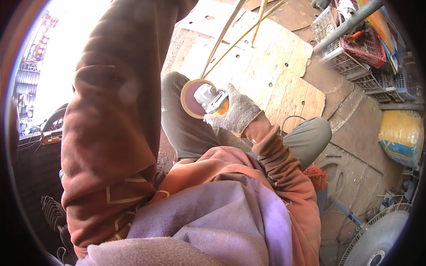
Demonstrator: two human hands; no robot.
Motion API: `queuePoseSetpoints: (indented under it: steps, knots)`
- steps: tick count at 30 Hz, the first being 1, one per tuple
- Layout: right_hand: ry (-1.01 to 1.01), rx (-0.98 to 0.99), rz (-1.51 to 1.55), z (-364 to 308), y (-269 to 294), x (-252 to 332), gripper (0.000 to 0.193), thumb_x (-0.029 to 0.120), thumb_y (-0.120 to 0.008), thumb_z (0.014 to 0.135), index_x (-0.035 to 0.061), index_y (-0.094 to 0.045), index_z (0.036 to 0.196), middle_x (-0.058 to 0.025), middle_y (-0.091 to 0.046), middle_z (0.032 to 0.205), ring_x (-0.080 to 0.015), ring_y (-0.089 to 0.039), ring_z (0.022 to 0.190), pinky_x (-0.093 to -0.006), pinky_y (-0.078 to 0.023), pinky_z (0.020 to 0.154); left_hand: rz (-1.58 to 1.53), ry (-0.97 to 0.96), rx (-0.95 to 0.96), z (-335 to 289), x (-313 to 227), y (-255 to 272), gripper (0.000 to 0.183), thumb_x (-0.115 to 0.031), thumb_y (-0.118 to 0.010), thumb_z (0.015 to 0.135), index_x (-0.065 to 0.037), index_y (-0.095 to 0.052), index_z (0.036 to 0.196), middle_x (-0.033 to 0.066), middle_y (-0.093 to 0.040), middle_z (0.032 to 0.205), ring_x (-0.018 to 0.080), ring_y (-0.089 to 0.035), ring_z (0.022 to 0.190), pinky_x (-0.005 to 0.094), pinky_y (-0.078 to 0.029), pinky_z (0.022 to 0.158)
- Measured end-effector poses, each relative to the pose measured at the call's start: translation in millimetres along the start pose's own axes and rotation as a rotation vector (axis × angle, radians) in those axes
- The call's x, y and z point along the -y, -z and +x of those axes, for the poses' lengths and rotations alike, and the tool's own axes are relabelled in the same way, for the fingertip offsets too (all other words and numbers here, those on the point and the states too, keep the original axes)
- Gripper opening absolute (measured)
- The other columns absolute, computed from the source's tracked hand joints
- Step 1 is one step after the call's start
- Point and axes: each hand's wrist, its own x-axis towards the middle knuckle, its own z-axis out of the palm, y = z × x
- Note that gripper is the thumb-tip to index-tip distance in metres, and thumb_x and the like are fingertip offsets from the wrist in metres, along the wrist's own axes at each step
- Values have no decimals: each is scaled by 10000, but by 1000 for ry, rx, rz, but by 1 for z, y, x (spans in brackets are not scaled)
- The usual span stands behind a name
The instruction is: The person uses a handheld power sander to smooth the surface of a metal framework while sitting on the ground.
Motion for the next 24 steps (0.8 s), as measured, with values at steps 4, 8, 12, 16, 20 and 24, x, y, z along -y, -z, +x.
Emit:
queuePoseSetpoints:
  steps: [4,8,12,16,20,24]
  knots:
    - [-48,24,148,5,3,9,848,357,-865,657,-65,-434,1254,-221,-644,1123,-343,-629,1075,-396,-501,919,-7,-6,5,1,-1,-3,458,-416,-505,962,22,-635,973,125,-634,835,231,-630,734,370,-499,717]
    - [-33,21,54,3,4,24,771,289,-861,677,-39,-456,1244,-195,-629,1156,-293,-619,1083,-378,-497,933,8,-7,2,2,-1,-3,455,-418,-510,960,20,-634,964,122,-629,819,231,-628,722,371,-499,705]
    - [-15,-13,-9,-1,6,26,805,378,-851,668,-60,-450,1211,-239,-642,1124,-377,-634,1056,-412,-517,890,18,-13,7,5,-5,-9,453,-419,-514,958,18,-632,955,119,-624,804,231,-626,710,371,-499,692]
    - [-87,15,-109,1,4,20,898,414,-845,659,-82,-422,1277,-274,-622,1132,-393,-616,1083,-428,-508,908,11,-21,-1,6,-2,-8,450,-420,-518,956,16,-631,946,116,-619,788,230,-623,698,372,-499,680]
    - [-35,12,-199,-2,7,19,980,447,-843,648,-88,-392,1334,-276,-621,1138,-393,-617,1083,-428,-509,907,31,-23,10,8,-8,-15,448,-421,-522,954,14,-629,937,113,-614,772,230,-621,686,373,-499,667]
    - [-13,-43,-54,3,20,28,930,438,-835,669,-91,-402,1299,-246,-644,1123,-383,-632,1057,-416,-513,894,43,-28,11,9,-10,-19,446,-422,-527,953,12,-628,928,110,-610,756,230,-619,674,374,-499,654]
